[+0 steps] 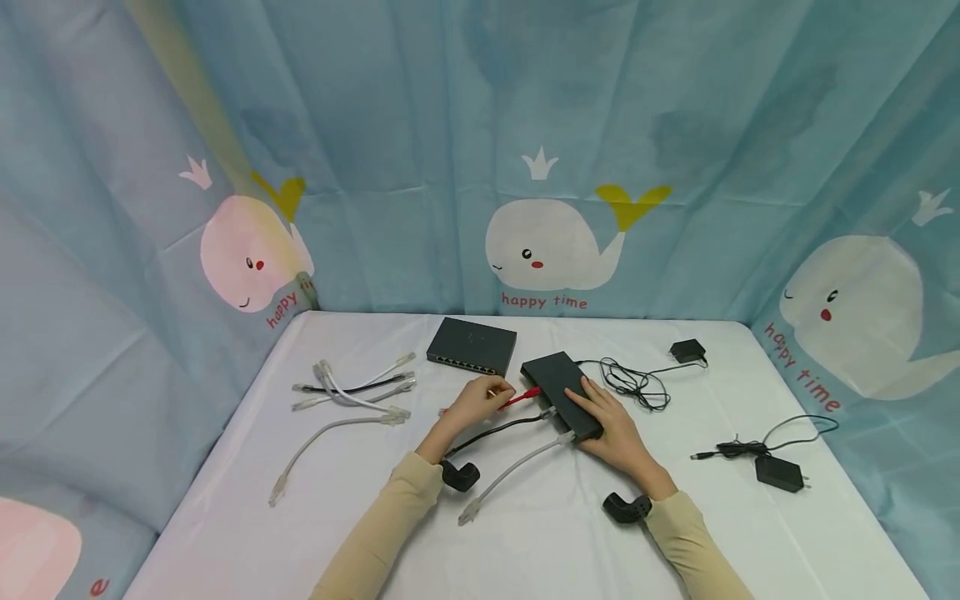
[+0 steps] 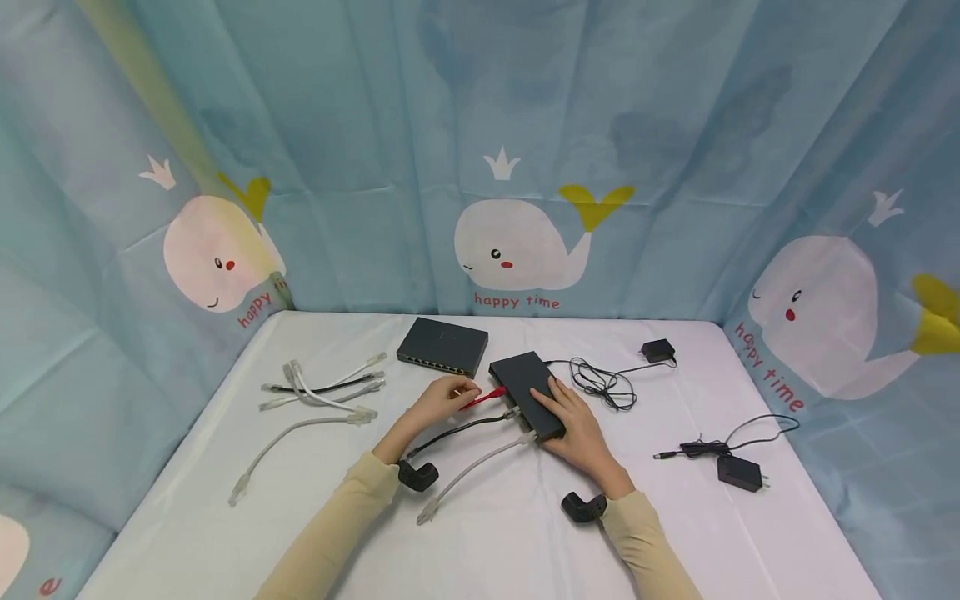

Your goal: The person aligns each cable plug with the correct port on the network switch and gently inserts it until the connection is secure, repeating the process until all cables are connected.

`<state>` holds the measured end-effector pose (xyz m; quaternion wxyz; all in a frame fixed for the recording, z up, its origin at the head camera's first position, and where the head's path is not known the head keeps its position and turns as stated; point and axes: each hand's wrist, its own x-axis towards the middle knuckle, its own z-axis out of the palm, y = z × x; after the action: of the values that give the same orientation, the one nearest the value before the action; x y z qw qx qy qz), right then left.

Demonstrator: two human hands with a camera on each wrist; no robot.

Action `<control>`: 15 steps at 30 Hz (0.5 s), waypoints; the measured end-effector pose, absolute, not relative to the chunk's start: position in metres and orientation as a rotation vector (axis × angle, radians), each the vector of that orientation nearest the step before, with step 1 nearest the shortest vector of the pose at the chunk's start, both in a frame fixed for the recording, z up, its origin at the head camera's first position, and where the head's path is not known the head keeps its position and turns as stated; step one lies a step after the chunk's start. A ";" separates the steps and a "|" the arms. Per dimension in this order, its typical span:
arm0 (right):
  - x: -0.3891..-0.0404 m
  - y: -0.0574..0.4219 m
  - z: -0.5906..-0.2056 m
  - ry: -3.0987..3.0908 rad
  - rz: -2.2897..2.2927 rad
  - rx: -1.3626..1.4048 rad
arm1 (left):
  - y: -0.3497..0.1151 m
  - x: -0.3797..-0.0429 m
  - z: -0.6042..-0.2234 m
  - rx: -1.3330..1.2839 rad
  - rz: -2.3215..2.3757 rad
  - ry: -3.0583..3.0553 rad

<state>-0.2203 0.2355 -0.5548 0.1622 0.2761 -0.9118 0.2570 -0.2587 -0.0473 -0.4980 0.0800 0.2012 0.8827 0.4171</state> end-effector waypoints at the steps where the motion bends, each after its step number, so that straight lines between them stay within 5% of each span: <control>1: -0.220 0.235 -0.555 -2.600 0.738 0.791 | -0.051 -0.256 -0.498 0.597 1.251 2.647; 15: -0.219 0.235 -0.553 -2.595 0.772 0.785 | -0.096 -0.239 -0.498 0.490 1.202 2.823</control>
<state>-0.2194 0.2350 -0.5530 0.1609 0.2748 -0.9086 0.2702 -0.2394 -0.0956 -0.4977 0.0170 0.1577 0.9084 0.3867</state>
